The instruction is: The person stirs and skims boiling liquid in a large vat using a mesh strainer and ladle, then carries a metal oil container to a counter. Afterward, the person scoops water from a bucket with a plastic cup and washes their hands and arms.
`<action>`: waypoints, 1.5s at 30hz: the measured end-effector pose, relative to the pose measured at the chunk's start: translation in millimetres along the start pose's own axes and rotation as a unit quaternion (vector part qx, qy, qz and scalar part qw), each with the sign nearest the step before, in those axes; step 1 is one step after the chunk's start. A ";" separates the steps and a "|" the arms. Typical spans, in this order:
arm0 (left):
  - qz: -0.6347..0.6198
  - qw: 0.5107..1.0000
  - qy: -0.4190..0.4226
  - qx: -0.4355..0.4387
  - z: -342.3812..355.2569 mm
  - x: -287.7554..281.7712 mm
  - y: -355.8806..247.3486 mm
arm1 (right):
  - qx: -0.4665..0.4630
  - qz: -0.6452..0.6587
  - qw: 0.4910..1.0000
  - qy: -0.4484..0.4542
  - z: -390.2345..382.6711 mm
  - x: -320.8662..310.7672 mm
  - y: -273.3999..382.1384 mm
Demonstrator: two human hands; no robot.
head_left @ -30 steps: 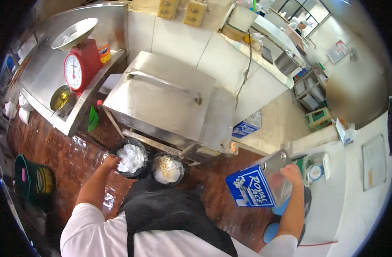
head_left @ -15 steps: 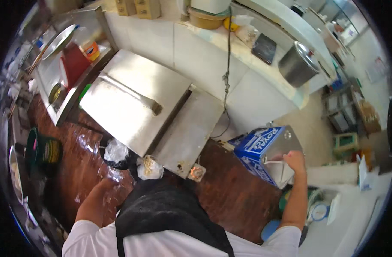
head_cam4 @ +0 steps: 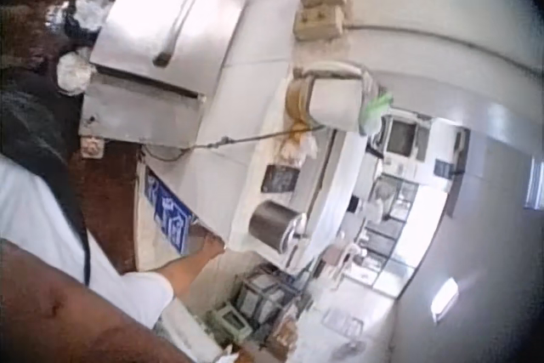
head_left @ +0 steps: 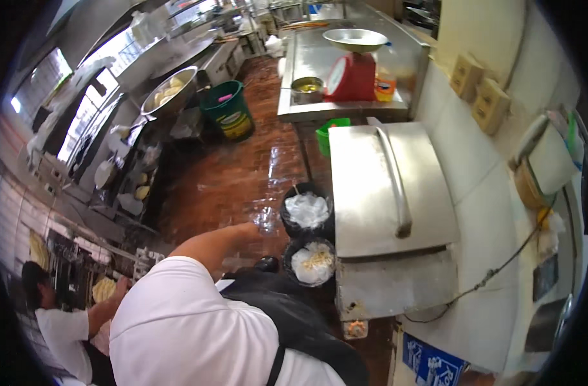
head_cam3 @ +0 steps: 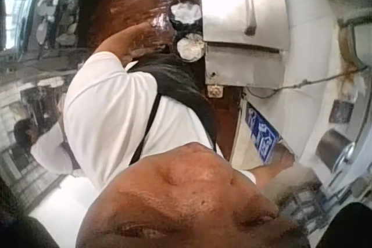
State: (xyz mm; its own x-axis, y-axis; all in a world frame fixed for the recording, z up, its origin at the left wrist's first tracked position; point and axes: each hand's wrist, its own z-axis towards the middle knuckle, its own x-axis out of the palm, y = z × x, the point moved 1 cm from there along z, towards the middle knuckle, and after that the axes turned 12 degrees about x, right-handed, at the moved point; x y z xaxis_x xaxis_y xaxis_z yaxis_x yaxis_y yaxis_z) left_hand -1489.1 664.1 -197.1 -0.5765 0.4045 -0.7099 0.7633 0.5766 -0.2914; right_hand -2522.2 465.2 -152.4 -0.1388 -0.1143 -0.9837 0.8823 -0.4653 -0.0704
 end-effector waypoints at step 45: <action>-0.237 0.952 -0.172 -0.093 171.2 -288.3 576.4 | -0.398 0.103 0.735 0.540 -520.6 -73.7 1205.2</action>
State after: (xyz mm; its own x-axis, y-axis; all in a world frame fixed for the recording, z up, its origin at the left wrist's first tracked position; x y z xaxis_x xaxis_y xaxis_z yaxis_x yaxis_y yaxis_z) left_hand -833.0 758.3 -270.2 -0.6897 -0.1691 -0.7041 0.3584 0.7652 -0.5348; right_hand -1214.5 369.8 -250.9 0.0932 0.8521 -0.5150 0.8773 0.1744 0.4472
